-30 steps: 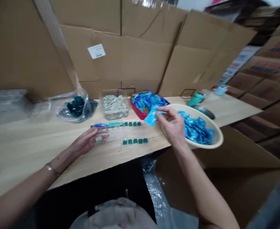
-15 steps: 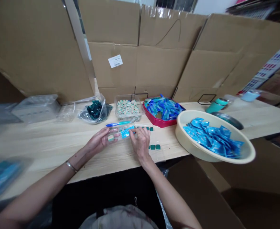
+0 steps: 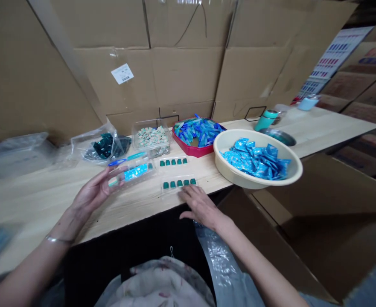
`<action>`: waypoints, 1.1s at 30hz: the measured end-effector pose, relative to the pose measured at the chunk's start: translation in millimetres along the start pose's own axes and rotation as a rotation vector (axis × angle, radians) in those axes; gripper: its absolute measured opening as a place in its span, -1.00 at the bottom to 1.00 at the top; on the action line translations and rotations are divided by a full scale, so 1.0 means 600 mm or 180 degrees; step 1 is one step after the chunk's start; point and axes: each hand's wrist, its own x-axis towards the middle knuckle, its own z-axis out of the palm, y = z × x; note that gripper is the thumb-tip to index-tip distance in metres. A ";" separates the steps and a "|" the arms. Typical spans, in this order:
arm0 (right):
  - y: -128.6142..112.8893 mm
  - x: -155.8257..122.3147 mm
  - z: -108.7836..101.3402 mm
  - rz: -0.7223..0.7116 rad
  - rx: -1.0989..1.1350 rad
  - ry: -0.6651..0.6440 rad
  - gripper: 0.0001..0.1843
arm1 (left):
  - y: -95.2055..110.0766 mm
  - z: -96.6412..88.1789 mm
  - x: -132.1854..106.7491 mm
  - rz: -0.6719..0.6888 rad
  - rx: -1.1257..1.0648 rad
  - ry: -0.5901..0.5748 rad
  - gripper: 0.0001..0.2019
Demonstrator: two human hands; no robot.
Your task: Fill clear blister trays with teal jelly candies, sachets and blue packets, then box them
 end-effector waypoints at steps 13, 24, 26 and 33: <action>-0.019 -0.011 -0.029 0.0511 0.0510 0.1406 -0.81 | -0.102 -0.019 -0.131 -0.0257 -0.0464 0.0717 -0.81; -0.166 0.123 0.041 0.2310 0.5448 0.1879 -0.75 | -0.147 0.019 -0.106 -0.0069 -0.0988 0.0383 -0.71; -0.182 0.127 0.070 0.2563 0.5754 0.1929 -0.72 | -0.151 0.026 -0.104 -0.0048 -0.1032 0.0387 -0.68; -0.207 0.121 0.101 0.2924 0.5582 0.1907 -0.66 | -0.159 0.056 -0.103 0.0398 -0.1172 0.0522 -0.53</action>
